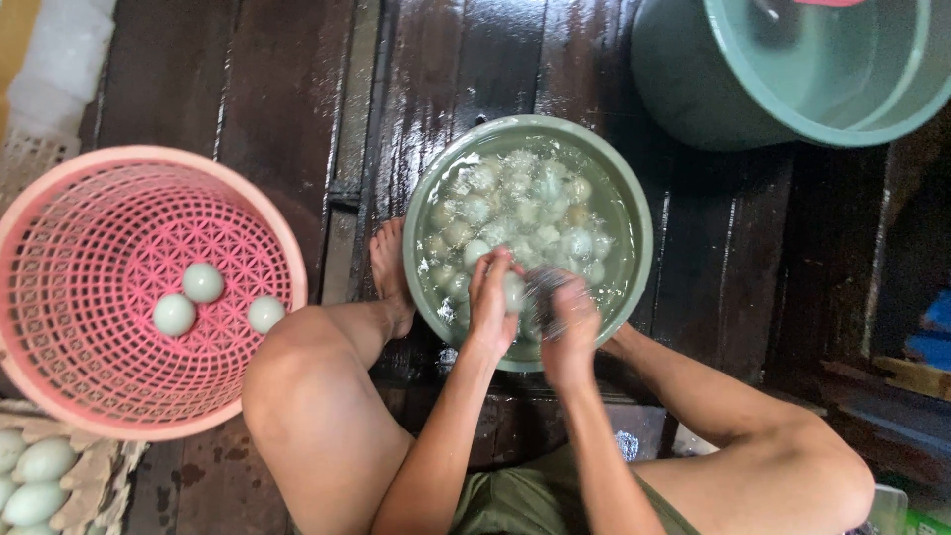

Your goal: Washing and cleaning eggs by hand using a basin of water and a small scrubber before placing them in a basket.

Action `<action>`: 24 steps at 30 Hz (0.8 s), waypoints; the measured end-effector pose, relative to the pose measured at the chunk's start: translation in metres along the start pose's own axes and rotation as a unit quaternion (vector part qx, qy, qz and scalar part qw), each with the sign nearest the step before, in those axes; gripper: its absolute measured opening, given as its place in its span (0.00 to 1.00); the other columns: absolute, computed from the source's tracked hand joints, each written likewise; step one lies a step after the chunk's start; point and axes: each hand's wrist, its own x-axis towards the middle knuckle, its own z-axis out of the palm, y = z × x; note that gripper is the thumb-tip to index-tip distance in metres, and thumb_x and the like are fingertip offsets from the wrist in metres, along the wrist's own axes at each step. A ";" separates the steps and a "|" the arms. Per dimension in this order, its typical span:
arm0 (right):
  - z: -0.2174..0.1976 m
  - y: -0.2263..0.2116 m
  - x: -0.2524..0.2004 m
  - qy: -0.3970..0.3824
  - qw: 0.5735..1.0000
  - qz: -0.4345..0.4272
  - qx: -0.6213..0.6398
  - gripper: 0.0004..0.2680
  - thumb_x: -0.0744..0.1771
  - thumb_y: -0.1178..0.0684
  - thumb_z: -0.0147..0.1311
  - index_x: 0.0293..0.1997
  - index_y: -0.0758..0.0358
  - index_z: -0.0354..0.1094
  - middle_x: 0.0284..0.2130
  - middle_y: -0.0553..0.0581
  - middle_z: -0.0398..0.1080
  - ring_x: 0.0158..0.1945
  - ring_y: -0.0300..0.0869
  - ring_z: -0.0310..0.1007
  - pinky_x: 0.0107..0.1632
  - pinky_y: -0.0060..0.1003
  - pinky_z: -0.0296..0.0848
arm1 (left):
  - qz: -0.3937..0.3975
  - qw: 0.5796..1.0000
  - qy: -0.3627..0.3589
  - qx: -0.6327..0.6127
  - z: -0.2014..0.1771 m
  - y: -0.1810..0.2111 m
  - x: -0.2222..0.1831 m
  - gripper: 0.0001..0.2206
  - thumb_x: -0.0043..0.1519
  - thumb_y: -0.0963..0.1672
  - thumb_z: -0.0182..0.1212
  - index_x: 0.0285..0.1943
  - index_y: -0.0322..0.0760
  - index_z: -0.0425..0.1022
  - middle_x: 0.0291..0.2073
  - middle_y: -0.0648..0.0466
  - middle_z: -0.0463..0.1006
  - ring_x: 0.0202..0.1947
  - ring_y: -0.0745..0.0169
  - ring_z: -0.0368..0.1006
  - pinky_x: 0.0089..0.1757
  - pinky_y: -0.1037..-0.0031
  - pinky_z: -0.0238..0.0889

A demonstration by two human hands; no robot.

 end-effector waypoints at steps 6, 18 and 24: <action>0.010 0.018 0.009 -0.021 0.874 -0.286 -0.392 0.09 0.64 0.53 0.63 0.48 0.57 0.74 0.46 0.59 0.77 0.55 0.54 0.76 0.56 0.48 0.74 | -0.131 0.988 -0.005 -0.085 0.005 -0.016 -0.003 0.23 0.64 0.60 0.54 0.52 0.43 0.74 0.40 0.50 0.79 0.46 0.52 0.77 0.50 0.63 0.72; 0.023 0.001 -0.011 -0.015 0.882 -0.223 -0.415 0.15 0.61 0.67 0.52 0.47 0.60 0.79 0.49 0.62 0.78 0.64 0.59 0.68 0.66 0.56 0.64 | -0.071 0.995 0.029 0.063 0.034 0.013 -0.040 0.21 0.68 0.51 0.48 0.54 0.28 0.73 0.46 0.43 0.75 0.52 0.52 0.73 0.53 0.62 0.71; -0.003 0.009 -0.013 -0.040 0.896 -0.237 -0.373 0.13 0.65 0.65 0.52 0.52 0.61 0.77 0.54 0.65 0.74 0.67 0.59 0.65 0.69 0.56 0.60 | 0.076 0.991 0.016 0.106 0.020 -0.026 -0.005 0.13 0.68 0.45 0.51 0.51 0.31 0.78 0.40 0.42 0.79 0.44 0.52 0.75 0.51 0.58 0.66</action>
